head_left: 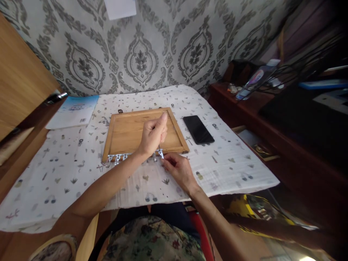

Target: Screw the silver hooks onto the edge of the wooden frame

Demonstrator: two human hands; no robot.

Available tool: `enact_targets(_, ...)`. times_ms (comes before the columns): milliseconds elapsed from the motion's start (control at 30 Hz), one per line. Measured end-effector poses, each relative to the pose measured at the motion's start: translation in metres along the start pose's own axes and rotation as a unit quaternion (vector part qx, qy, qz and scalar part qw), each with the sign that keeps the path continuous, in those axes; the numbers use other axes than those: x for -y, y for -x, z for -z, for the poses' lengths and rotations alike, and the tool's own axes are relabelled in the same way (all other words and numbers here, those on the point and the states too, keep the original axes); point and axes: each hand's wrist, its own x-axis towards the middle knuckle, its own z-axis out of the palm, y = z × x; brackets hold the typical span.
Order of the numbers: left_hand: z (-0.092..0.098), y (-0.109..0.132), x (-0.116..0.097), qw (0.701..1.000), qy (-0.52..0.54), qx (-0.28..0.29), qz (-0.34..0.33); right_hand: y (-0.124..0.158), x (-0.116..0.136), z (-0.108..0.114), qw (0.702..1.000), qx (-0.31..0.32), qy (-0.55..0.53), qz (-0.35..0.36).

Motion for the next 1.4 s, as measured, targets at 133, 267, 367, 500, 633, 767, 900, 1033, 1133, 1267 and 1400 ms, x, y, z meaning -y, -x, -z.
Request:
enact_targets(133, -0.001, 0.001, 0.0, 1.0, -0.002, 0.002, 0.009, 0.0, 0.0, 0.0, 1.0, -0.001, -0.008, 0.004)
enact_targets(267, -0.001, -0.002, -0.002, 0.999, 0.0, 0.024, 0.03, 0.0, 0.001, 0.001, 1.0, 0.001, -0.009, 0.006)
enact_targets(367, 0.001, -0.01, -0.002, 0.99, 0.017, 0.118, 0.075, 0.0, 0.001, 0.001, 1.0, 0.005, -0.003, 0.005)
enact_targets(500, 0.007, -0.023, -0.003, 0.961, 0.039, 0.234, 0.143, 0.0, 0.0, 0.0, 1.0, -0.001, -0.004, 0.005)
enact_targets(633, 0.011, -0.027, -0.006, 0.977, 0.003, 0.17, 0.127, 0.0, -0.002, -0.003, 1.0, -0.006, -0.005, 0.005)
enact_targets(767, 0.006, -0.016, -0.006, 0.994, -0.078, 0.062, 0.051, -0.002, -0.002, -0.003, 1.0, -0.006, 0.006, 0.008)
enact_targets(900, -0.008, -0.005, 0.0, 0.999, -0.013, -0.048, 0.007, -0.002, -0.001, -0.002, 1.0, -0.005, 0.008, 0.01)
enact_targets(1033, -0.014, -0.004, 0.004, 0.998, -0.001, -0.067, -0.006, -0.002, 0.002, -0.001, 1.0, 0.0, 0.005, 0.008)
enact_targets(1133, -0.011, -0.01, 0.001, 1.0, 0.007, -0.006, 0.02, -0.002, 0.003, 0.0, 1.0, 0.003, 0.004, 0.011)
enact_targets(1267, -0.005, -0.021, -0.004, 0.987, 0.033, 0.111, 0.112, 0.0, 0.003, 0.001, 1.0, 0.001, 0.008, 0.009)
enact_targets(1400, -0.001, -0.031, -0.006, 0.957, 0.052, 0.221, 0.181, 0.0, 0.003, 0.001, 1.0, -0.001, 0.015, 0.01)
